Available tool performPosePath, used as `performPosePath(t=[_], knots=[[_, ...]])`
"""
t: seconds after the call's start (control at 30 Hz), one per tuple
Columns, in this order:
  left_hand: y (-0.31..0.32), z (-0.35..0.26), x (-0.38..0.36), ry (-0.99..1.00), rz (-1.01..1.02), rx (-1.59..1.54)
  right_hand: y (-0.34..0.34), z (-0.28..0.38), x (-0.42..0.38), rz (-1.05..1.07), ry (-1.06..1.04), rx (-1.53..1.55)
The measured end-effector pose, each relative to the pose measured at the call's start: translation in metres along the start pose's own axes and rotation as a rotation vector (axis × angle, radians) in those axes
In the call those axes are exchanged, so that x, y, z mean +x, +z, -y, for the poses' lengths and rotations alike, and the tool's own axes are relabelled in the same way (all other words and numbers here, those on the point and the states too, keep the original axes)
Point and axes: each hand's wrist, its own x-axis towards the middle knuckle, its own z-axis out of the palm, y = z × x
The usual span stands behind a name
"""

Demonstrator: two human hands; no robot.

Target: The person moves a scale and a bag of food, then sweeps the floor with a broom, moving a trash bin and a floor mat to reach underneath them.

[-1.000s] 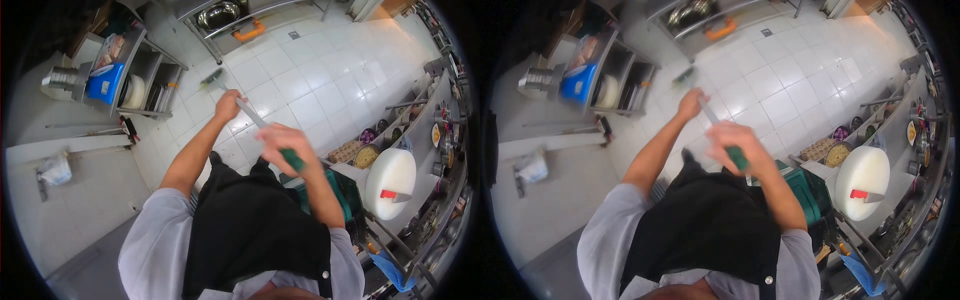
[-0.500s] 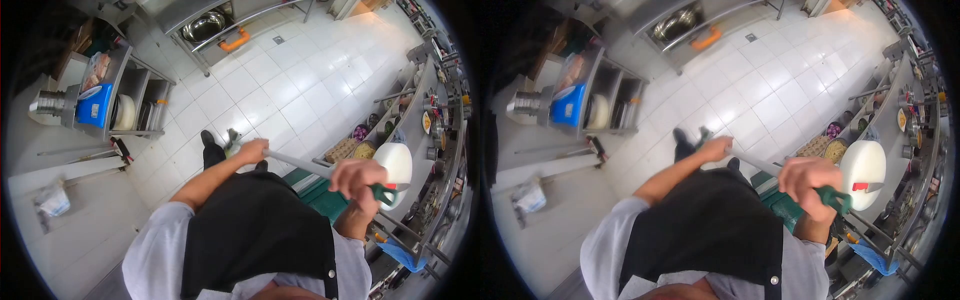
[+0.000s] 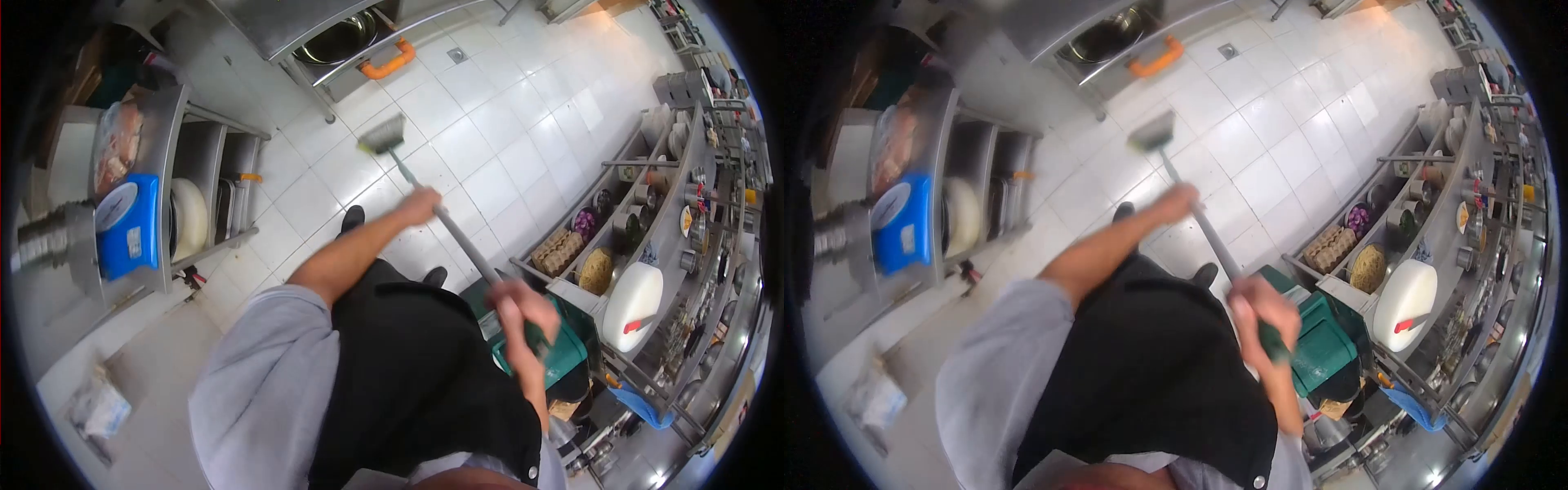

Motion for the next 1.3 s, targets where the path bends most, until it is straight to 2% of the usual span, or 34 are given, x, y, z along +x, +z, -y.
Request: performPosePath(t=[0.03,0.1,0.13,0.17,0.23,0.27,0.33,0.4,0.47,0.5,0.57,0.6,0.63,0.67,0.73,0.8,0.83,0.87,0.9,0.93,1.0,1.03,1.07,1.13,1.2,1.23,1.3], knots=[[-0.006,-0.037,-0.014,0.083,0.035,-0.033,-0.007,0.041,-0.009,-0.094,0.141,-0.04],[0.012,-0.087,-0.04,0.122,0.202,-0.173,-0.023,0.066,-0.028,-0.265,0.076,0.137],[-0.006,-0.114,-0.046,0.124,0.326,-0.19,-0.028,0.076,-0.034,-0.322,0.076,0.2],[-0.02,-0.129,-0.043,0.209,0.376,-0.161,-0.042,0.078,-0.043,-0.317,0.052,0.207],[-0.044,-0.153,-0.041,0.37,0.468,-0.103,-0.057,0.097,-0.042,-0.298,-0.135,0.216],[-0.06,-0.16,-0.034,0.396,0.432,-0.078,-0.063,0.105,-0.039,-0.285,-0.265,0.259],[-0.096,-0.164,-0.005,0.477,0.413,-0.031,-0.059,0.123,-0.037,-0.316,-0.361,0.203],[-0.122,-0.137,0.044,0.468,0.216,-0.004,-0.046,0.104,-0.023,-0.358,-0.394,0.122],[-0.147,-0.091,0.108,0.31,0.104,0.061,-0.003,0.058,0.023,-0.536,-0.021,0.047],[-0.162,-0.068,0.142,0.151,0.136,0.195,0.019,0.035,0.046,-0.599,0.166,0.032],[-0.152,0.02,0.19,0.199,0.014,0.279,0.06,-0.039,0.104,-0.435,0.032,0.016],[-0.149,0.061,0.203,0.131,0.063,0.29,0.089,-0.085,0.126,-0.421,-0.255,0.045],[-0.144,0.097,0.209,0.054,0.105,0.353,0.113,-0.092,0.129,-0.354,-0.246,0.053],[-0.141,0.089,0.2,0.04,0.179,0.388,0.123,-0.099,0.126,-0.287,-0.236,0.062],[-0.117,0.052,0.156,0.051,0.382,0.489,0.114,-0.081,0.069,-0.358,-0.106,0.042],[-0.05,0.074,0.122,0.276,0.448,0.47,0.106,-0.034,0.004,-0.372,0.048,-0.045],[-0.012,0.077,0.092,0.503,0.442,0.417,0.101,-0.017,-0.032,-0.397,0.067,-0.021],[0.013,0.047,0.046,0.546,0.369,0.183,0.094,0.003,-0.067,-0.433,0.129,0.002],[0.026,0.006,0.002,0.505,0.501,0.059,0.089,0.02,-0.106,-0.433,0.172,0.032],[0.04,-0.035,-0.042,0.509,0.564,0.022,0.084,0.038,-0.144,-0.469,0.182,0.056],[0.085,-0.076,-0.115,0.676,0.684,0.036,0.083,0.076,-0.218,-0.578,0.268,0.105],[0.086,-0.09,-0.133,0.746,0.699,0.017,0.086,0.091,-0.236,-0.651,0.287,0.133],[0.075,-0.109,-0.145,0.792,0.691,-0.009,0.079,0.097,-0.246,-0.659,0.24,0.105],[0.075,-0.172,-0.191,0.93,0.762,-0.054,0.092,0.128,-0.329,-0.854,0.126,0.109],[0.07,-0.221,-0.222,0.997,0.817,-0.109,0.109,0.15,-0.398,-0.901,-0.062,0.142],[0.073,-0.225,-0.228,0.937,0.847,-0.149,0.117,0.154,-0.424,-0.897,-0.098,0.153],[0.105,-0.217,-0.217,0.917,0.91,0.019,0.138,0.156,-0.461,-0.97,-0.143,0.121]])
